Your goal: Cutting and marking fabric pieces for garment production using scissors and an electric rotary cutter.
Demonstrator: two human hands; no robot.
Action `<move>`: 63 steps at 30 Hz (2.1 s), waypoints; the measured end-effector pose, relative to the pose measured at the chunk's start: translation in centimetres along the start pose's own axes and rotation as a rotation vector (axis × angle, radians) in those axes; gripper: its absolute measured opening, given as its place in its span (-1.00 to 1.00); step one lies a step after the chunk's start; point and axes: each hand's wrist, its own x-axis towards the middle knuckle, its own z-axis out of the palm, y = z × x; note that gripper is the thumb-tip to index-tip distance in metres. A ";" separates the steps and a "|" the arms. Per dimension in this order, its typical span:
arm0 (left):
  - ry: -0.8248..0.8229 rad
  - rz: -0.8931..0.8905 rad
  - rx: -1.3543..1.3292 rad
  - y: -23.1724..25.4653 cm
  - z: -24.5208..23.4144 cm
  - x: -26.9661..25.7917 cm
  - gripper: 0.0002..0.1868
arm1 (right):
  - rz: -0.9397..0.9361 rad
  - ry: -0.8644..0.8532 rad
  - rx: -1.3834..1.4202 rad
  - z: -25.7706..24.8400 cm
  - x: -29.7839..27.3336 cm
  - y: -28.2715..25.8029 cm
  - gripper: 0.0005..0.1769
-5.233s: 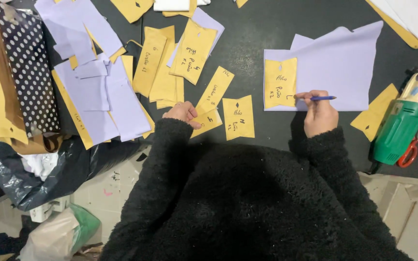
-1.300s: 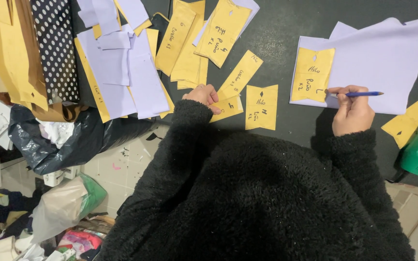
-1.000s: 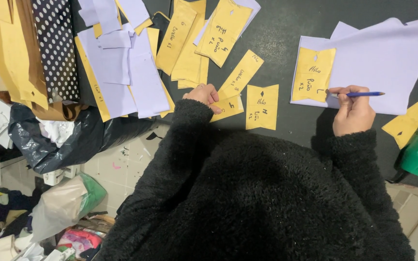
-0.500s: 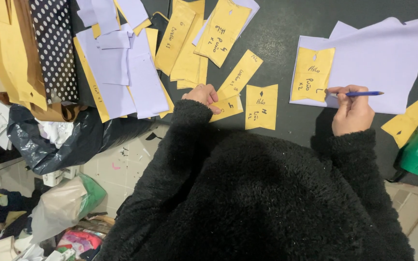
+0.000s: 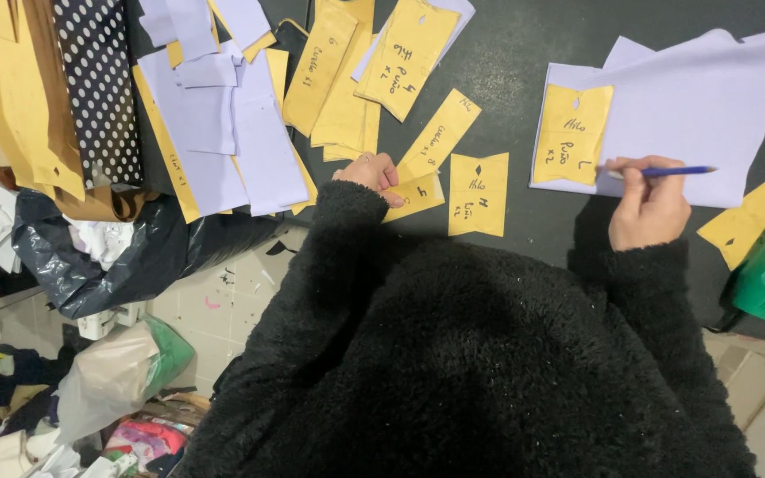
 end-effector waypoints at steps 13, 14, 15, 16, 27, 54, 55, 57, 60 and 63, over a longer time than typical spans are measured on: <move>0.142 0.531 -0.805 7.7 4.6 8.0 -0.75 | 0.183 -0.099 -0.068 3.1 5.4 -1.2 -0.48; 0.143 0.541 -0.805 8.9 5.3 8.9 -0.75 | 0.178 -0.090 -0.071 3.1 5.2 -0.1 -0.48; 0.092 0.468 -0.813 10.2 6.1 9.9 -0.74 | 0.215 -0.089 -0.022 3.0 5.0 1.0 -0.52; 0.040 0.391 -0.821 11.3 6.9 10.8 -0.72 | 0.254 -0.092 0.027 3.1 4.8 2.0 -0.56; 0.012 0.224 -0.501 16.4 7.8 12.7 -0.66 | 0.499 0.009 -0.177 -11.8 -2.0 11.6 -0.68; 0.143 0.273 -0.163 17.0 8.2 11.5 -0.57 | 0.150 -0.174 0.536 -1.9 2.8 1.5 -0.70; 0.195 0.319 -0.094 17.3 8.2 11.3 -0.57 | 0.147 -0.127 0.534 -1.8 2.7 1.4 -0.73; 0.247 0.423 0.067 17.6 9.4 11.9 -0.53 | 0.089 -0.061 0.403 -1.5 2.8 0.7 -0.82; 0.313 0.574 0.350 18.8 9.7 10.1 -0.30 | 0.013 -0.008 0.234 -1.4 3.4 -2.0 -0.89; 0.328 0.609 0.521 19.0 9.9 9.6 0.05 | -0.107 -0.017 0.148 -0.6 4.6 -4.0 -0.77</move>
